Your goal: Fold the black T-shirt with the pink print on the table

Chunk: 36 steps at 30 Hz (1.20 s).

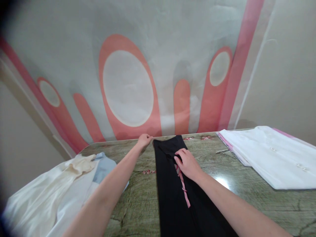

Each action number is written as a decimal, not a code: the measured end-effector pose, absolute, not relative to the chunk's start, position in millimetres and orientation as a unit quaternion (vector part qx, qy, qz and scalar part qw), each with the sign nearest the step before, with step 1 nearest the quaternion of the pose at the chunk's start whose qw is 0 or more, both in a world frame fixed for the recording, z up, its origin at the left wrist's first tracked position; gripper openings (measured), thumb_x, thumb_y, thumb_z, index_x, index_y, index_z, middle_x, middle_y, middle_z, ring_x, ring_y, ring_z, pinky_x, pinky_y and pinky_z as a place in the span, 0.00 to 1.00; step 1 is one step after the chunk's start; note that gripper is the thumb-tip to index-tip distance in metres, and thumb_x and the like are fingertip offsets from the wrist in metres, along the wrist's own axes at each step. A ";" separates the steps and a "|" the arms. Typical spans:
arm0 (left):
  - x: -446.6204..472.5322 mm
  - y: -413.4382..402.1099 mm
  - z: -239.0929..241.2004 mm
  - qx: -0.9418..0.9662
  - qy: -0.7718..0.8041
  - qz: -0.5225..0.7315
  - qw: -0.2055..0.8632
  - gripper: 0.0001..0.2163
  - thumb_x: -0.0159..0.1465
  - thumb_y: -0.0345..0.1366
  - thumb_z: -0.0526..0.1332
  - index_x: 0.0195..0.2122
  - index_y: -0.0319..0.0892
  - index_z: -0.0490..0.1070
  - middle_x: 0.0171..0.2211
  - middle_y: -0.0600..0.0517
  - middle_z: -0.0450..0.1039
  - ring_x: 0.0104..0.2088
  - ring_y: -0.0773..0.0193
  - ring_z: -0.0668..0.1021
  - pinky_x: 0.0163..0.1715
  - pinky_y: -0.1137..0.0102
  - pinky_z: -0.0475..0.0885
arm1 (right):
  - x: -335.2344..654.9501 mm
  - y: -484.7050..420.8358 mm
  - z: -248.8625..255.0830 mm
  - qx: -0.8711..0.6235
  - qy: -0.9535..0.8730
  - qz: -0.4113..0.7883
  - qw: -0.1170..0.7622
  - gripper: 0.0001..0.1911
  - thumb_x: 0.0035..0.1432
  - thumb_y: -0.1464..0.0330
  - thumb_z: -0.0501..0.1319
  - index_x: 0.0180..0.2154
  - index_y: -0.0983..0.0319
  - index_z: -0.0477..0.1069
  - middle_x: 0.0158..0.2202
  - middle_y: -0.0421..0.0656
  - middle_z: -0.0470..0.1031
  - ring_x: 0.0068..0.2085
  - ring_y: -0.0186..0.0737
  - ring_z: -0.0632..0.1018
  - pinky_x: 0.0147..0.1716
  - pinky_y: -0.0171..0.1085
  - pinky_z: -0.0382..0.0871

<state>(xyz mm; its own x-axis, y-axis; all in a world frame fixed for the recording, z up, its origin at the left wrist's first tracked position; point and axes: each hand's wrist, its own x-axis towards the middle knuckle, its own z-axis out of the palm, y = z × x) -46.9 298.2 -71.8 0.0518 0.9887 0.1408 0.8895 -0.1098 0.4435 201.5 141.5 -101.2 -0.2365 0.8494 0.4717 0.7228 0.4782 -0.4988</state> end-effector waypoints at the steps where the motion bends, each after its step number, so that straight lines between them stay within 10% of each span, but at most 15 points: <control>1: -46.4 296.7 -73.4 0.706 0.665 0.208 0.126 0.16 0.59 0.44 0.56 0.27 0.36 0.74 0.26 0.45 0.74 0.32 0.60 0.75 0.31 0.72 0.65 | 201.6 141.3 -101.3 -0.502 -0.781 0.088 0.360 0.08 0.59 0.68 0.52 0.39 0.61 0.68 0.38 0.45 0.69 0.42 0.42 0.70 0.45 0.42 0.62; 17: -28.9 288.9 -76.5 0.653 0.687 0.193 0.254 0.12 0.62 0.37 0.55 0.29 0.34 0.70 0.18 0.51 0.69 0.18 0.71 0.71 0.20 0.76 0.63 | 201.2 139.9 -99.8 -0.506 -0.781 0.084 0.356 0.09 0.58 0.68 0.52 0.38 0.61 0.68 0.39 0.45 0.69 0.43 0.42 0.70 0.45 0.42 0.63; 36: -9.2 245.6 -78.0 0.775 0.604 0.185 0.003 0.09 0.61 0.31 0.53 0.38 0.40 0.71 0.41 0.44 0.69 0.45 0.57 0.71 0.47 0.66 0.62 | 192.9 151.7 -91.2 -0.492 -0.804 0.040 0.332 0.16 0.49 0.70 0.58 0.43 0.62 0.71 0.46 0.48 0.71 0.48 0.46 0.68 0.48 0.46 0.61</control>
